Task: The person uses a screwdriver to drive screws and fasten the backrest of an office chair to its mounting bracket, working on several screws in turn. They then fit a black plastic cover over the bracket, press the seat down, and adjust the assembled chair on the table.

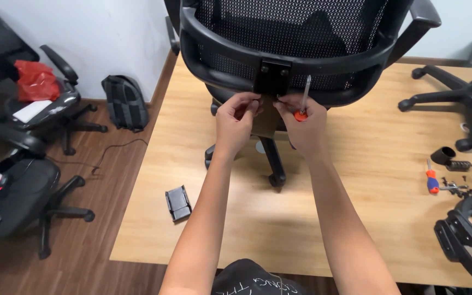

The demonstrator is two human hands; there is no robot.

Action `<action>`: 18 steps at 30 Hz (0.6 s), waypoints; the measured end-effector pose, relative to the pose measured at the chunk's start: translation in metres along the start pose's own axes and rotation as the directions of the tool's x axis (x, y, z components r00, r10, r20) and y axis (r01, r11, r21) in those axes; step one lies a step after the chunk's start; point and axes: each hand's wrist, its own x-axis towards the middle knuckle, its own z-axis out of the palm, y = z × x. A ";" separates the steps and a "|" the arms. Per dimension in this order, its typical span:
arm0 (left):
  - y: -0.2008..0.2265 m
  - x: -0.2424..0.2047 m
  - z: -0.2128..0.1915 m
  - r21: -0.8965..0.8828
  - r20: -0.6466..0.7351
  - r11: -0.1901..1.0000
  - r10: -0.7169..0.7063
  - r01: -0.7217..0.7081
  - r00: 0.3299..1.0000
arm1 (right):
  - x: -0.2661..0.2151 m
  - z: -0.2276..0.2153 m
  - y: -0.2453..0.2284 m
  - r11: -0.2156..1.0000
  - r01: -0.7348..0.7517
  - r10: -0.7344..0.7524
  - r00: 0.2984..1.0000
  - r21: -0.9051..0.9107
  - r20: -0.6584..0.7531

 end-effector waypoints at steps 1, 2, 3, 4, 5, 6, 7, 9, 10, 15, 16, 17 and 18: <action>0.006 0.000 0.001 -0.007 0.010 1.000 -0.001 0.001 1.000 | 0.000 0.002 -0.001 1.000 0.000 0.000 1.000 -0.008 -0.010; 0.012 0.000 0.002 -0.007 0.002 1.000 0.007 -0.007 1.000 | 0.001 0.004 -0.001 1.000 0.007 -0.008 1.000 -0.016 -0.029; 0.017 -0.001 0.002 -0.006 -0.008 1.000 0.015 -0.015 1.000 | 0.000 0.005 -0.001 1.000 0.013 -0.014 0.999 -0.023 -0.046; 0.018 -0.001 0.002 -0.012 0.000 1.000 0.012 -0.012 1.000 | -0.001 0.007 -0.002 0.999 0.011 -0.013 0.998 -0.031 -0.053; 0.019 0.000 0.002 0.038 -0.029 0.999 0.015 -0.014 0.999 | -0.001 0.009 -0.002 0.999 0.040 -0.041 0.997 -0.021 -0.063; 0.019 0.000 0.002 0.089 -0.057 0.996 0.020 -0.014 0.998 | -0.002 0.011 -0.002 0.998 0.068 -0.069 0.995 -0.011 -0.073; 0.025 -0.001 0.004 0.084 -0.051 0.996 0.017 -0.012 0.999 | -0.003 0.012 -0.003 0.998 0.066 -0.068 0.995 -0.017 -0.078; 0.035 -0.005 0.008 0.303 -0.079 0.947 0.137 -0.107 0.987 | -0.005 0.014 -0.005 0.990 0.127 -0.133 0.986 -0.060 -0.096; 0.036 -0.007 0.010 0.298 -0.076 0.949 0.135 -0.107 0.988 | -0.007 0.015 -0.009 0.990 0.126 -0.132 0.986 -0.065 -0.099; 0.034 -0.013 0.014 0.329 -0.140 0.921 0.263 -0.206 0.955 | -0.007 0.016 -0.013 0.977 0.135 -0.152 0.984 -0.163 -0.092; 0.033 -0.013 0.015 0.326 -0.138 0.922 0.264 -0.208 0.955 | -0.006 0.014 -0.011 0.977 0.137 -0.153 0.984 -0.166 -0.093; 0.032 -0.014 0.015 0.341 -0.157 0.910 0.301 -0.234 0.941 | -0.005 0.014 -0.008 0.976 0.154 -0.168 0.982 -0.153 -0.085; 0.030 -0.015 0.015 0.356 -0.174 0.897 0.338 -0.260 0.925 | -0.004 0.013 -0.005 0.975 0.171 -0.183 0.980 -0.140 -0.077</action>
